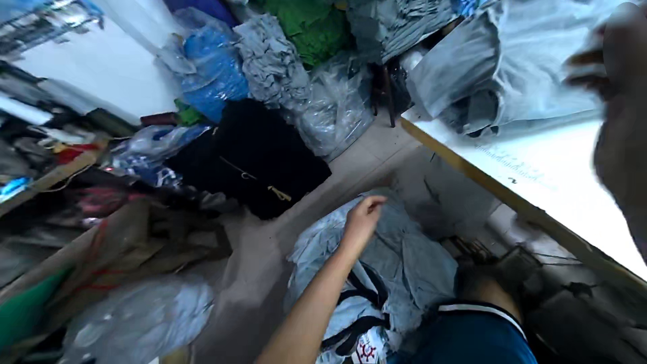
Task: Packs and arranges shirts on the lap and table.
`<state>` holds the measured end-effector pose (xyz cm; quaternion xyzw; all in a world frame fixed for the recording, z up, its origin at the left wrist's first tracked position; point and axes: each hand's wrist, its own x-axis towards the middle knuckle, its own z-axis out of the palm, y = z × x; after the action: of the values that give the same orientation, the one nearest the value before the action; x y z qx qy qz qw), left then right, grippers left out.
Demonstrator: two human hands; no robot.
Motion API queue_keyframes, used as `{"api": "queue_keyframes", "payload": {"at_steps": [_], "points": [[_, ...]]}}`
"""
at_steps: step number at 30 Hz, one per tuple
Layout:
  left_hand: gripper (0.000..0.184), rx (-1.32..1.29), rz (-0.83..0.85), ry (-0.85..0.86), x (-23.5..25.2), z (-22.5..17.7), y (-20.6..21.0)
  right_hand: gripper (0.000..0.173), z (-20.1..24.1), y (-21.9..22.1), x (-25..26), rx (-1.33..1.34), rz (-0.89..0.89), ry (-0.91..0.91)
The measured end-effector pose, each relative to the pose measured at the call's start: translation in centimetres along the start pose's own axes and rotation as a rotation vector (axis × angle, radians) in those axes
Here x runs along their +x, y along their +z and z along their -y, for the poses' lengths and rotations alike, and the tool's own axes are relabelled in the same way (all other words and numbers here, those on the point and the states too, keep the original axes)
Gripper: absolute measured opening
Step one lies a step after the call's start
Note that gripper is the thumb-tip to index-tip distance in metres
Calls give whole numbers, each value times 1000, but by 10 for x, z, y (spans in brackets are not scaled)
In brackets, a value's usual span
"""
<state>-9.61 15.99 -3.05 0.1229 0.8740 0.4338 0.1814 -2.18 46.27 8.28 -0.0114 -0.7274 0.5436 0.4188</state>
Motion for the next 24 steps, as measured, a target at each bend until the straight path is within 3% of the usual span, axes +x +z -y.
{"api": "queue_keyframes", "payload": {"at_steps": [3,5,6,7,9,12,18,21,24], "points": [[60,451,250,-130,-12,73,-13,27,5,63,-124,-222,605,-79],[76,655,392,-171,-22,95,-9,32,-19,89,-191,-335,1114,163],[81,719,416,-190,-22,99,-9,37,-31,97,-217,-337,1258,267],[83,746,413,-194,-21,100,-10,41,-42,102,-242,-346,1294,287],[81,791,431,-191,-14,98,-16,50,-54,102,-276,-413,1231,160],[59,914,492,-268,-17,92,-32,56,-62,94,-298,-419,1053,27],[52,1062,698,-787,-88,62,-69,44,-72,94,-303,-413,912,-56],[45,1058,703,-947,-135,101,-84,39,-73,95,-307,-432,880,-99],[46,1109,729,-936,-157,132,-89,30,-70,97,-308,-456,839,-164]]}}
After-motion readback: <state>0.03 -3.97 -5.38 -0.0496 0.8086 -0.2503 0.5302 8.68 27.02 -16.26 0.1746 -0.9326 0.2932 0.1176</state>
